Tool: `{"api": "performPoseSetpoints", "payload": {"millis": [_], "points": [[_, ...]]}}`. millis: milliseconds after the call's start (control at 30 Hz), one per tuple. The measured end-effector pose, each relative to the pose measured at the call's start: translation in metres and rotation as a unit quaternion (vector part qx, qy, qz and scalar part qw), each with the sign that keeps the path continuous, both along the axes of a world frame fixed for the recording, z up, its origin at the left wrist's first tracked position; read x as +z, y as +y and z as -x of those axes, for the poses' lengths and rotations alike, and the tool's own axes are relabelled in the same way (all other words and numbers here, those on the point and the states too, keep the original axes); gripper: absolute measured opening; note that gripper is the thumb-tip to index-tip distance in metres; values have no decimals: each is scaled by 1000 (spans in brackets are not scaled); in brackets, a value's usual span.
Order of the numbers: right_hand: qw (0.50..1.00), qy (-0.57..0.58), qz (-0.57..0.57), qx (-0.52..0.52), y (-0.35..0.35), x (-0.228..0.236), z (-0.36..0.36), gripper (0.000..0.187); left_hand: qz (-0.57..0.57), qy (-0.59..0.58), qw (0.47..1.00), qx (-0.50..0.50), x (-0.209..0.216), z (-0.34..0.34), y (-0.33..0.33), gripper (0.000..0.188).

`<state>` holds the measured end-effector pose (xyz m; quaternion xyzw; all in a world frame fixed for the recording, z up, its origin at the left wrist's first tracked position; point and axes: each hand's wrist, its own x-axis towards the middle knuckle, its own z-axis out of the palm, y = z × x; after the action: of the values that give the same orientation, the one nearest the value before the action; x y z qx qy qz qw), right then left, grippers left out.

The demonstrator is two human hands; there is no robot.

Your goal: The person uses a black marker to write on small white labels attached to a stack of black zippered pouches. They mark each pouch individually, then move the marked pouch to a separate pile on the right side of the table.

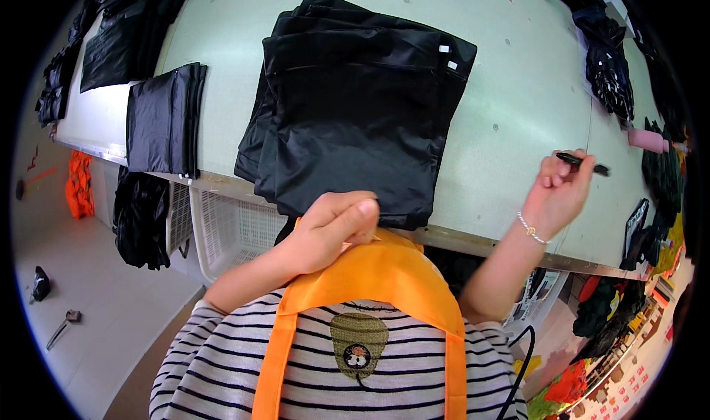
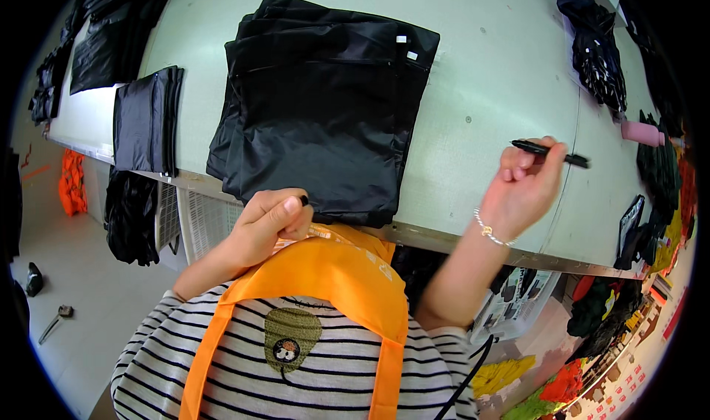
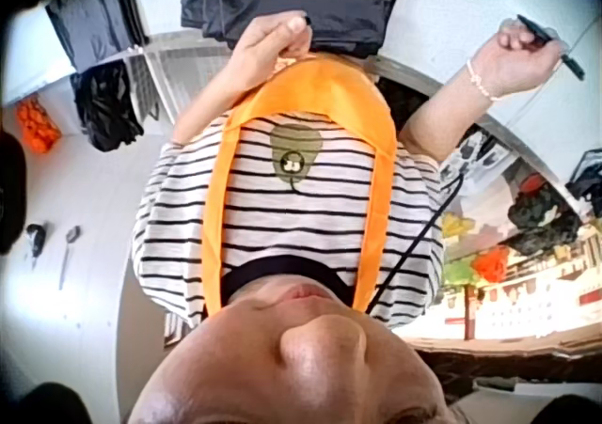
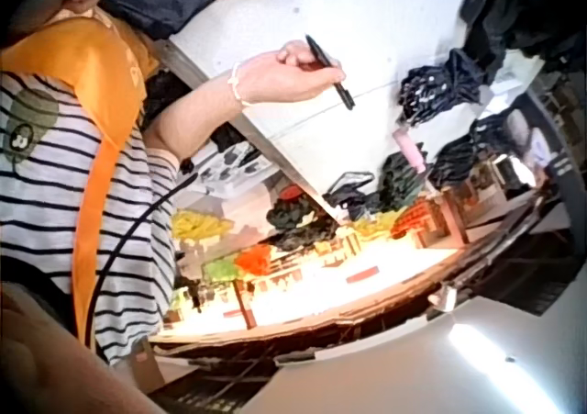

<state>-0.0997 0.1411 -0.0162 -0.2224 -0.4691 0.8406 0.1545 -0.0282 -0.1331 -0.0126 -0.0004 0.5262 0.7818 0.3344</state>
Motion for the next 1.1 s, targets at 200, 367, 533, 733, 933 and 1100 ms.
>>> {"api": "performPoseSetpoints", "payload": {"millis": [200,367,533,733,933,1100], "points": [[990,85,24,112,-24,-3,-2,31,-15,16,1000,10,1,8,10,41],[975,98,-59,189,-37,4,-3,27,-45,19,999,24,-4,12,7,40],[925,193,-249,214,-58,-13,-8,17,-92,15,996,17,-4,18,11,40],[920,233,-152,278,-64,-7,-18,11,-75,36,996,18,-3,20,13,39],[899,241,-175,320,-73,-7,-19,8,-46,51,998,-5,-1,19,14,39],[876,276,-242,313,-75,-2,-20,13,-16,56,998,-17,2,19,15,38]]}}
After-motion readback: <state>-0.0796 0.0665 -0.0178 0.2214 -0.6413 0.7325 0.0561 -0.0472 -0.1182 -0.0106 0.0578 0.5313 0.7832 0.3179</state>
